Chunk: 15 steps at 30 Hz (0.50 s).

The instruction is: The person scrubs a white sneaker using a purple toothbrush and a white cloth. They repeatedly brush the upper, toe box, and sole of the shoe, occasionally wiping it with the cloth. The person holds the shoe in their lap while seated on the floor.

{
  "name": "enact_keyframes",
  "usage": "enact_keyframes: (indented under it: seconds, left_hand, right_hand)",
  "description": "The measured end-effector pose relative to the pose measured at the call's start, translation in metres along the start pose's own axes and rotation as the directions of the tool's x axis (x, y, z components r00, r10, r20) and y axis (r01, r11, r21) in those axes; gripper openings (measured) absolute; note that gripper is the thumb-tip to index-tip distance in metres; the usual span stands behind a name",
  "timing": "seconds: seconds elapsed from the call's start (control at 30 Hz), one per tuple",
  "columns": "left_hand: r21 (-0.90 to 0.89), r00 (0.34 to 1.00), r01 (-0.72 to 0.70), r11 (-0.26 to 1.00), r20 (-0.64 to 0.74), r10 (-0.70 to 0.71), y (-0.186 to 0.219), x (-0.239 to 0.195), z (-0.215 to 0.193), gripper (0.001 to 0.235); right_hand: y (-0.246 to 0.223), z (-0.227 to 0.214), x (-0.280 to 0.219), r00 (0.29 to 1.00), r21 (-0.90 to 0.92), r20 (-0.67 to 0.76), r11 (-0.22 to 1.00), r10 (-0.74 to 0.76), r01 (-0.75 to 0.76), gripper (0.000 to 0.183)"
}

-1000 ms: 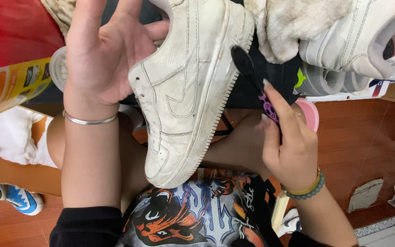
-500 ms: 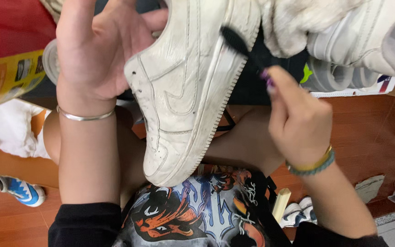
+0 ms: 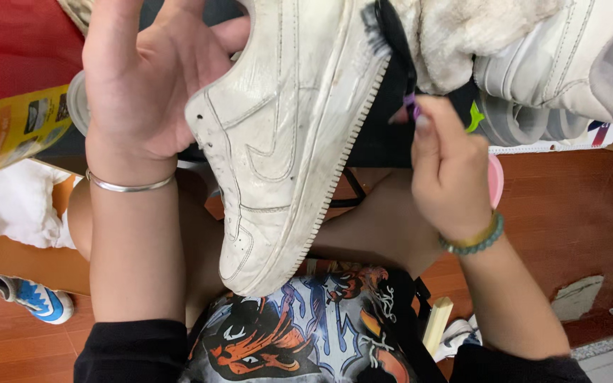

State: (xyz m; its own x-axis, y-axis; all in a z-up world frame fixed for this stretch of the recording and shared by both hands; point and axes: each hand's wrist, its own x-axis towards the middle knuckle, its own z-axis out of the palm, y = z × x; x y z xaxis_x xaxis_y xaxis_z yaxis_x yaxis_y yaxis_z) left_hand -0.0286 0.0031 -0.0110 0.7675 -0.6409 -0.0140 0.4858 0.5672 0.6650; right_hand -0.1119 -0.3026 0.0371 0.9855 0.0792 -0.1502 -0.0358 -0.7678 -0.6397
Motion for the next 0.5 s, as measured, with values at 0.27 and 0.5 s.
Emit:
enact_keyframes:
  seconds: [0.27,0.5]
  left_hand:
    - [0.005,0.999,0.017,1.000,-0.032,-0.016,-0.003,-0.005,-0.005,0.094]
    - [0.048,0.999,-0.007,0.999,-0.044,0.009,-0.003,-0.010,-0.012,0.094]
  right_hand:
    - [0.000,0.006,-0.032,0.995,-0.126,0.054,0.988,-0.082,0.088,0.016]
    - [0.013,0.029,-0.061,0.994,-0.028,0.084,0.997,-0.067,0.069,0.027]
